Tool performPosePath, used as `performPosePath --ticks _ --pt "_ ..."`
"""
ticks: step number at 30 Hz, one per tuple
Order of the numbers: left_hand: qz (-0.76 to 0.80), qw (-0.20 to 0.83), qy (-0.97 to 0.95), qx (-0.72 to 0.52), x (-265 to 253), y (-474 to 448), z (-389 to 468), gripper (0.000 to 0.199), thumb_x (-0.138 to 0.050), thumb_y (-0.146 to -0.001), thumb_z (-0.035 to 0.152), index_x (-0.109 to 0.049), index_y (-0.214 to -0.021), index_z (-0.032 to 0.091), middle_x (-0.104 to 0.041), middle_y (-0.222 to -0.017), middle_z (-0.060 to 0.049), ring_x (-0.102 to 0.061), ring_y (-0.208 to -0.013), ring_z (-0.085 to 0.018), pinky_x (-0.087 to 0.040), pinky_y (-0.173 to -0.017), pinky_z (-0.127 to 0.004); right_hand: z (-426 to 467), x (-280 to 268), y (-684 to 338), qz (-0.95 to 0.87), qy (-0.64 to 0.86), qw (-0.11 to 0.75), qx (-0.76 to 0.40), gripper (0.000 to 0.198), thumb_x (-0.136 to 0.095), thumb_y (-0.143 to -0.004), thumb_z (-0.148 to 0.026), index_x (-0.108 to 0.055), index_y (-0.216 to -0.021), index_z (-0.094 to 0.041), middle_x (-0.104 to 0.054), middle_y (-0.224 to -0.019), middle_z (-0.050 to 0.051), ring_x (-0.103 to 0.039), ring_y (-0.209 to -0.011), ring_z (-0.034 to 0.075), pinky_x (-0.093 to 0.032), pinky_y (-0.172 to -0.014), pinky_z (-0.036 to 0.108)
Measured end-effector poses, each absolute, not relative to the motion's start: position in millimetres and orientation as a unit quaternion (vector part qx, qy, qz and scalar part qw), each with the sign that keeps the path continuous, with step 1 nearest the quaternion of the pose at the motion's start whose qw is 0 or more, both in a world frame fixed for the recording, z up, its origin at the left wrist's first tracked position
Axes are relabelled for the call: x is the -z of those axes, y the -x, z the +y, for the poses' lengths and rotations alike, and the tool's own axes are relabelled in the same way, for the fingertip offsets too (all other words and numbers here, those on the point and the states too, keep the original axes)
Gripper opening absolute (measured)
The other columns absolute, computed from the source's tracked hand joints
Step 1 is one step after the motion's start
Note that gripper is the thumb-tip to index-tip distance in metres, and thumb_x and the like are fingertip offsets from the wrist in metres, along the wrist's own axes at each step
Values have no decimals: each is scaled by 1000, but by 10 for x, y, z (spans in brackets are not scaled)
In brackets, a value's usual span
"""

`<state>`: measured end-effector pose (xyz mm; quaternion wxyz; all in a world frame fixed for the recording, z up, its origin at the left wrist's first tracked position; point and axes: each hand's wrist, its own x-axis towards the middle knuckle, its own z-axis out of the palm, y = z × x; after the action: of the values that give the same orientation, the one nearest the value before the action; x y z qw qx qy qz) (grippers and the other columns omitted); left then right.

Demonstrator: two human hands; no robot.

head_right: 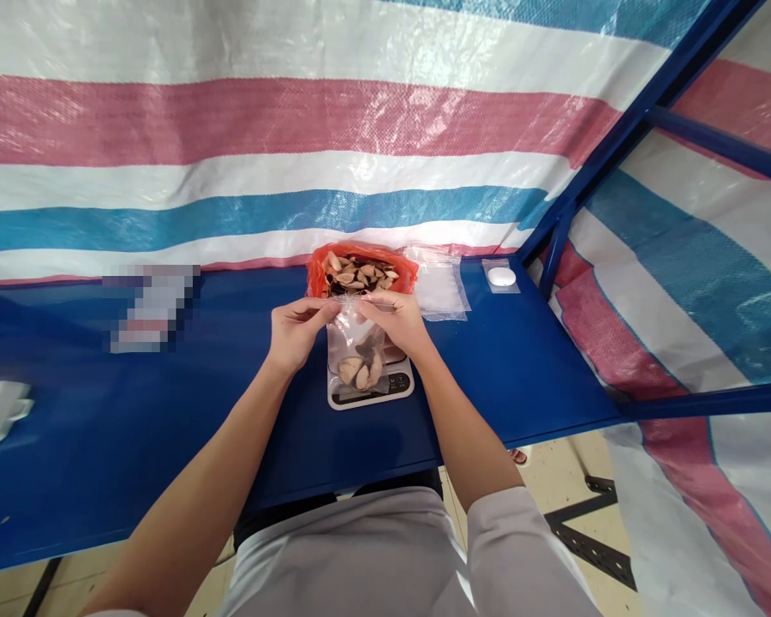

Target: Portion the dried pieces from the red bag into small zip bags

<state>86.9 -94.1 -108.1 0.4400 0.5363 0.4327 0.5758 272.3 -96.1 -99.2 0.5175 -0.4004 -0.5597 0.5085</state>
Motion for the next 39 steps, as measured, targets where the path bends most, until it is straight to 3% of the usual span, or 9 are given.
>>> performPosePath --ticks 6,16,20,24,32,39 --pt "414 472 -544 -557 1087 -870 -936 32 -82 -71 50 -78 -76 18 -75 -74 -5 -66 -66 -17 -55 -68 -29 -936 1013 -2721 -555 423 519 -494 32 -77 -74 -51 -75 -77 -19 -72 -68 2 -68 -62 16 -55 -49 23" --pt "413 483 -508 -581 1084 -834 -906 28 -83 -71 46 -78 -73 18 -73 -71 -3 -62 -62 -14 -53 -64 -27 -901 1039 -2779 -555 411 531 -491 30 -78 -75 -50 -76 -83 -21 -74 -72 1 -71 -66 17 -59 -60 28" --pt "417 488 -507 -575 1063 -859 -924 31 -83 -70 47 -78 -75 18 -74 -74 -4 -65 -66 -16 -55 -68 -28 -905 1051 -2752 -555 425 524 -487 33 -77 -76 -53 -77 -85 -21 -75 -74 2 -70 -65 17 -56 -56 27" --pt "404 488 -521 -572 1029 -892 -958 29 -86 -67 44 -79 -78 17 -76 -78 -4 -66 -68 -16 -54 -69 -28 -933 1027 -2733 -572 426 517 -473 32 -76 -78 -51 -77 -84 -20 -75 -73 2 -70 -66 16 -57 -61 27" --pt "430 478 -505 -577 1027 -911 -958 31 -84 -68 45 -78 -75 15 -72 -68 -3 -63 -60 -14 -53 -65 -27 -937 987 -2765 -541 435 525 -493 35 -79 -73 -52 -77 -84 -19 -74 -72 1 -69 -60 15 -56 -51 24" --pt "431 476 -521 -563 986 -947 -991 38 -86 -65 47 -79 -82 14 -75 -75 -6 -66 -61 -15 -55 -64 -29 -927 1013 -2759 -574 416 518 -479 29 -79 -74 -47 -79 -83 -20 -75 -71 1 -71 -67 17 -58 -59 27"
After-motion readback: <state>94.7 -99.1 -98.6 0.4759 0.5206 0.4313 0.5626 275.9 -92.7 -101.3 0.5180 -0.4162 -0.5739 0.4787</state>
